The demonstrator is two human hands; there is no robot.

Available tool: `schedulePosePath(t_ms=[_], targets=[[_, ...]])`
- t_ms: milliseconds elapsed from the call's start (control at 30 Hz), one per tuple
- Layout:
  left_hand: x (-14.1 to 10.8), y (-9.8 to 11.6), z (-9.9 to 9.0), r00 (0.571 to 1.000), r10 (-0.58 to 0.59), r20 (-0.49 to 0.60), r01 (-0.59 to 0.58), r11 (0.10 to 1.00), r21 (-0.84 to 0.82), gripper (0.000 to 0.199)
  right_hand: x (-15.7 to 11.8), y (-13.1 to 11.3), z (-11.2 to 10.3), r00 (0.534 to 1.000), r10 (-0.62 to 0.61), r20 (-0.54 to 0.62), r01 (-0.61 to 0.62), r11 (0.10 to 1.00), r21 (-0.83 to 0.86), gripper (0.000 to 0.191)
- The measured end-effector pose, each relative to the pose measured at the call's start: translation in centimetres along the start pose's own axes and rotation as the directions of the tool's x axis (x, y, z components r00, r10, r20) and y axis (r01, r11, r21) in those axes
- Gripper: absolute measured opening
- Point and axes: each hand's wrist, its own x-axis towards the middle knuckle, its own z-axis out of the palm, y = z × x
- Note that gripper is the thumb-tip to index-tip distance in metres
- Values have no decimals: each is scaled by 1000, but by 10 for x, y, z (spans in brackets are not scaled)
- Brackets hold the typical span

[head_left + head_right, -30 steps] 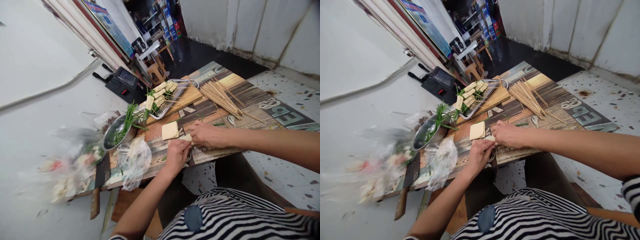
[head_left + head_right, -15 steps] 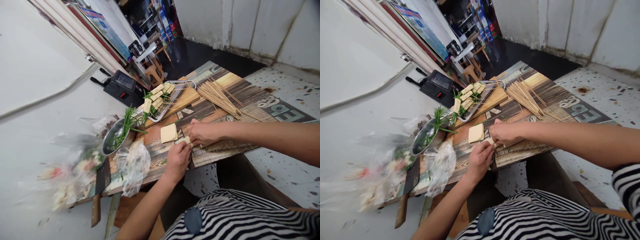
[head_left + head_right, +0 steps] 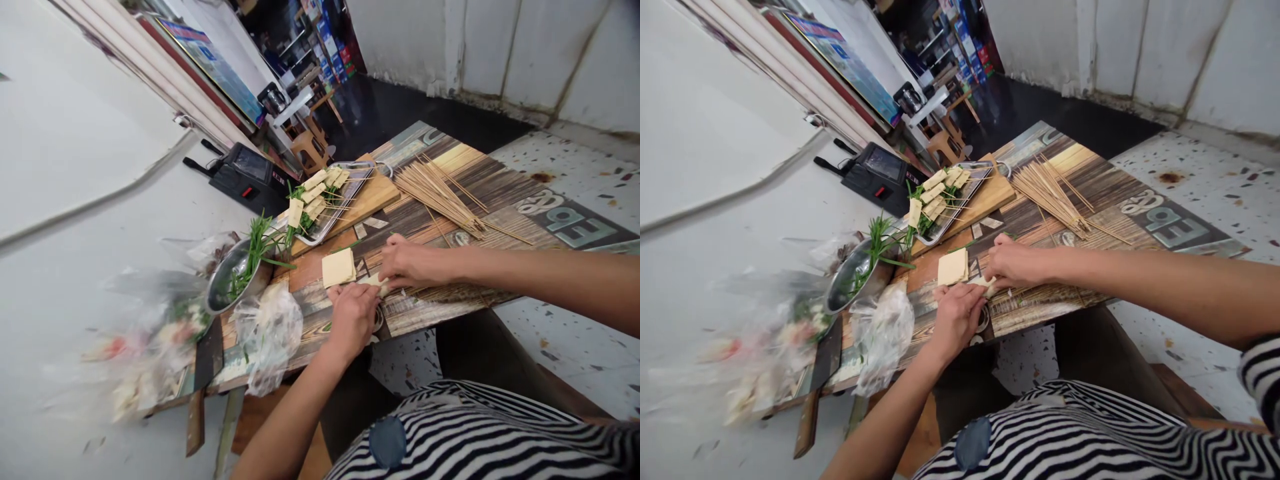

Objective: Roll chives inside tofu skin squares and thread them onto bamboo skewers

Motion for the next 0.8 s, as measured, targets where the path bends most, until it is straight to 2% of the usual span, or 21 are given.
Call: schedulePosePath(t_ms=[100, 200, 333, 500, 633, 800], targets=[[1, -2, 0, 1000, -4, 14, 5, 1000, -13, 14, -6, -8, 6, 995, -86, -57, 72, 975, -212, 23], [1, -3, 0, 1000, -27, 5, 27, 998, -53, 15, -10, -16, 3, 989, -145, -38, 125, 936, -329, 15], [-3, -2, 4, 996, -81, -49, 73, 988, -137, 15, -9, -18, -4, 997, -80, -7, 75, 959, -275, 15], [-10, 2, 11, 985, -91, -147, 91, 996, -2, 22, -2, -14, -8, 999, 25, 47, -17, 987, -161, 21], [-13, 1, 12, 983, -73, -168, 81, 996, 45, 21, 3, -12, -6, 997, -18, 79, 32, 984, -175, 23], [-12, -5, 12, 986, -83, -144, 77, 996, -51, 21, 3, -6, 1, 995, -37, 94, 58, 970, -234, 17]])
